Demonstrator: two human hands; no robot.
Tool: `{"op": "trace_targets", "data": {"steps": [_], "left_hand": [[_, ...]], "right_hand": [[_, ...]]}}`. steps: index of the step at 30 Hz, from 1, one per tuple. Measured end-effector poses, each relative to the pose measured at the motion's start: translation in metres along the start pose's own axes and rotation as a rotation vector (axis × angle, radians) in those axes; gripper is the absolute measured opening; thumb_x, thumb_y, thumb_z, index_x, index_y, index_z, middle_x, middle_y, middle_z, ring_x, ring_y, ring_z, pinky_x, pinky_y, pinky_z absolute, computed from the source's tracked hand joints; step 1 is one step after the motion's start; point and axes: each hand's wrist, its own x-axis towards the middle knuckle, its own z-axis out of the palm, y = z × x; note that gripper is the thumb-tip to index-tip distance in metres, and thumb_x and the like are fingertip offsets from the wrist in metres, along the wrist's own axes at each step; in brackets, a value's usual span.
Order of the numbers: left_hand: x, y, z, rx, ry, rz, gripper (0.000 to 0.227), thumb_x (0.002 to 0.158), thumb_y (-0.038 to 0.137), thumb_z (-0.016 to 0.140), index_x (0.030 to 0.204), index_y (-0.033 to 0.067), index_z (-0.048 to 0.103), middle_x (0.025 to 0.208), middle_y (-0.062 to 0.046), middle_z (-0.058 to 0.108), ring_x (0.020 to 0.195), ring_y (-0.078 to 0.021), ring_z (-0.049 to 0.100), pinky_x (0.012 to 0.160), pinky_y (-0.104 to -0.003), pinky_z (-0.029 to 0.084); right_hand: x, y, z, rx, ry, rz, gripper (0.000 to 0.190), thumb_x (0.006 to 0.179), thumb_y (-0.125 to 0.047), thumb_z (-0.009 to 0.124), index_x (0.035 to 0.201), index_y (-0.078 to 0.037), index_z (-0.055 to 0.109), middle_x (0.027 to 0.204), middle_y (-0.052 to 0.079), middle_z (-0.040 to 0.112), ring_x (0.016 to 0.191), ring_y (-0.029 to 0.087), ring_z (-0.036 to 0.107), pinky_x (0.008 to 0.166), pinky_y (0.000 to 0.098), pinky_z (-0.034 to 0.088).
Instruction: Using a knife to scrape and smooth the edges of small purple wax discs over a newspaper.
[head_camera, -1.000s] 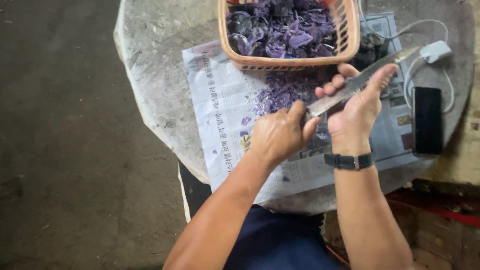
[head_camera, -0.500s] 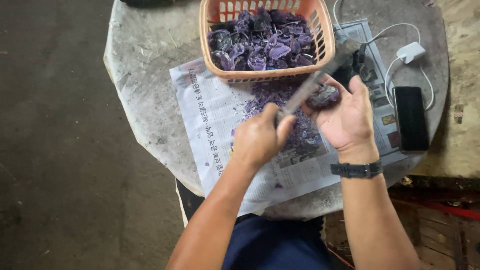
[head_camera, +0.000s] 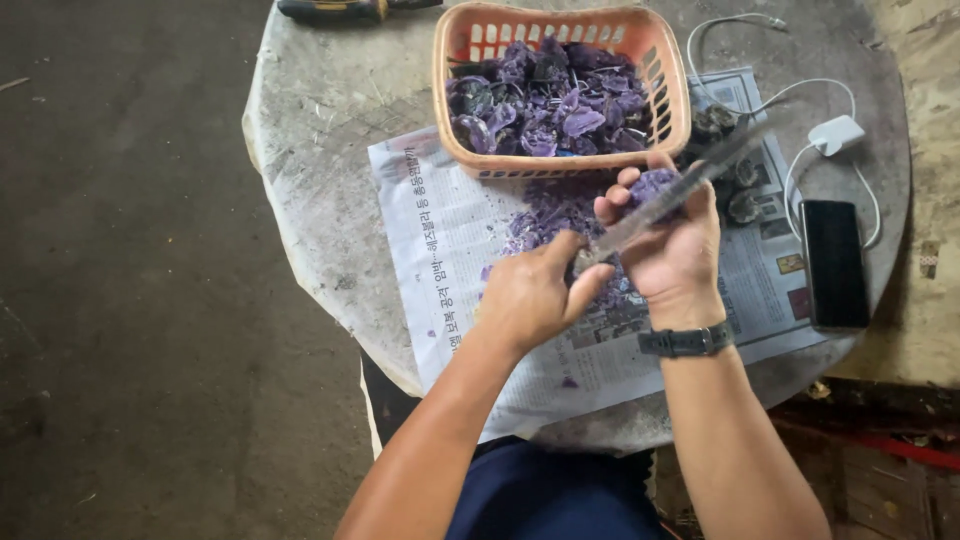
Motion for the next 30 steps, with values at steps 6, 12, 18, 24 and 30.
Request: {"op": "trace_targets", "data": {"steps": [6,12,18,24,30], "left_hand": [[-0.002,0.001,0.003,0.042,-0.016,0.014,0.04,0.082,0.049,0.034,0.095,0.0142,0.047,0.066,-0.017,0.06,0.063,-0.0367,0.061,0.059,-0.047,0.048],[0.001,-0.002,0.015,0.112,0.076,0.017,0.036,0.078,0.048,0.042,0.082,0.0119,0.044,0.053,-0.012,0.058,0.05,-0.0392,0.054,0.04,-0.049,0.038],[0.009,0.005,0.013,0.102,-0.109,-0.17,0.045,0.074,0.054,0.037,0.09,0.013,0.044,0.067,-0.016,0.062,0.065,-0.0452,0.055,0.054,-0.054,0.041],[0.015,0.008,0.02,0.147,-0.138,-0.085,0.044,0.077,0.049,0.037,0.089,0.008,0.046,0.065,-0.017,0.061,0.06,-0.0426,0.057,0.052,-0.054,0.042],[0.019,0.01,0.025,0.192,-0.173,-0.127,0.044,0.078,0.053,0.031,0.088,0.0131,0.045,0.065,-0.018,0.059,0.067,-0.0393,0.062,0.062,-0.047,0.047]], "right_hand": [[-0.015,-0.003,0.028,-0.135,-0.021,-0.112,0.064,0.061,-0.063,0.04,0.086,-0.008,0.06,0.088,0.015,0.057,0.077,0.025,0.061,0.067,0.0366,0.057],[-0.034,0.012,0.068,-0.272,0.108,-0.403,0.06,0.049,-0.066,0.042,0.062,-0.01,0.053,0.061,0.005,0.05,0.052,0.014,0.049,0.043,0.0229,0.044],[-0.039,0.013,0.083,-0.281,0.247,-0.284,0.064,0.027,-0.068,0.04,0.052,-0.008,0.044,0.054,0.007,0.047,0.044,0.014,0.042,0.04,0.0235,0.034],[-0.033,0.002,0.062,-0.092,0.417,-0.193,0.06,0.033,-0.064,0.042,0.057,-0.01,0.048,0.053,0.006,0.049,0.042,0.016,0.042,0.042,0.0286,0.034],[-0.02,-0.012,0.013,-0.165,0.429,-0.103,0.051,0.066,-0.055,0.04,0.079,-0.009,0.057,0.075,0.007,0.059,0.076,0.024,0.063,0.067,0.0383,0.052]]}}
